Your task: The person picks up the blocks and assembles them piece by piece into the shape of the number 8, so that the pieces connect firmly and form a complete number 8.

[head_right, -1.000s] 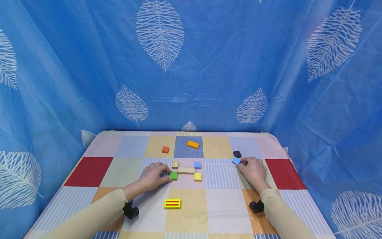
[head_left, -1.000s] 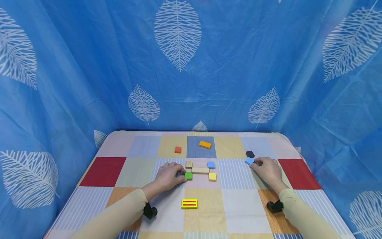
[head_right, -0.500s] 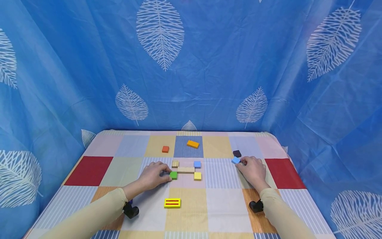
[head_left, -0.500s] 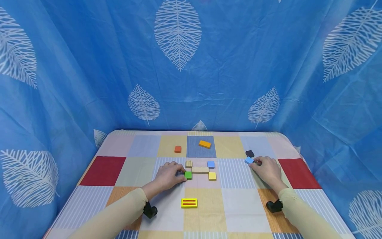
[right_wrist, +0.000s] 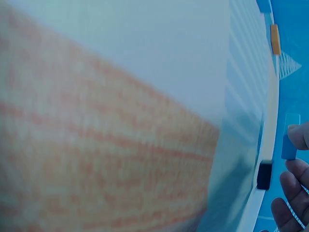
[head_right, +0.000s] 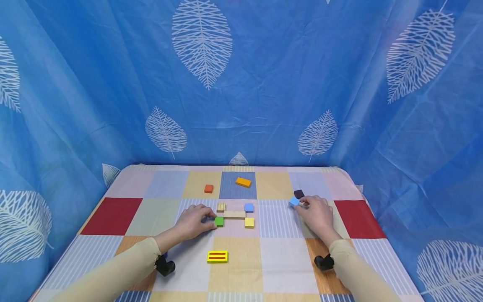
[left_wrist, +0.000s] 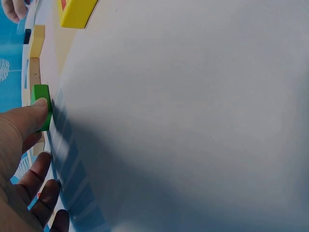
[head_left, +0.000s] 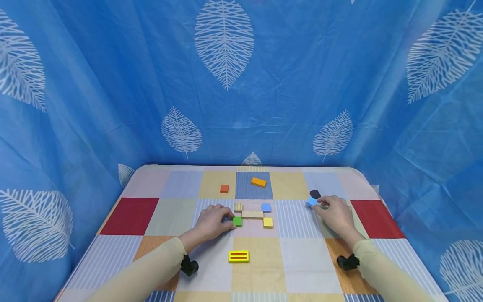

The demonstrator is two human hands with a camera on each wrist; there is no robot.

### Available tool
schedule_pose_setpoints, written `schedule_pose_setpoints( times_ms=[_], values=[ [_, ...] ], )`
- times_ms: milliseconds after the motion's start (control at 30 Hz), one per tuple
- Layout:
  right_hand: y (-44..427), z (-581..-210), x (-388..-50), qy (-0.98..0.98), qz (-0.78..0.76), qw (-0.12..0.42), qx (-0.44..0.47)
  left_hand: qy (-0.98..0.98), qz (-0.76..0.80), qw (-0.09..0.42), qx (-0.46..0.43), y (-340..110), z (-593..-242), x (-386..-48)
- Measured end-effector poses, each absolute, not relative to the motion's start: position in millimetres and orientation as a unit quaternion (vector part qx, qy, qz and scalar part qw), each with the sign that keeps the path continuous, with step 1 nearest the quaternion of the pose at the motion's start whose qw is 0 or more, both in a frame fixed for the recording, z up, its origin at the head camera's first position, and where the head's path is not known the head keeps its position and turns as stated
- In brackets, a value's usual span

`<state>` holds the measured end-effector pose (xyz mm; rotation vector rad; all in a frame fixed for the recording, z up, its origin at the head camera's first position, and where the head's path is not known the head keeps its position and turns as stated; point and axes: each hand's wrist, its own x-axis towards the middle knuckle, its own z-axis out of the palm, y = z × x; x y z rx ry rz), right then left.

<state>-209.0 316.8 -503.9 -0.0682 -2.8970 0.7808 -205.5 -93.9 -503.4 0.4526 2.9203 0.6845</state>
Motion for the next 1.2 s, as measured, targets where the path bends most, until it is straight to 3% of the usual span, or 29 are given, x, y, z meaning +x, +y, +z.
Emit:
schedule_pose_setpoints(
  times_ms=[1200],
  values=[
    [247.1, -498.4, -183.1, -0.957, 0.273, 0.079, 0.062, 0.962, 0.225, 0.051, 0.146, -93.3, -505.4, -206.1]
  ],
)
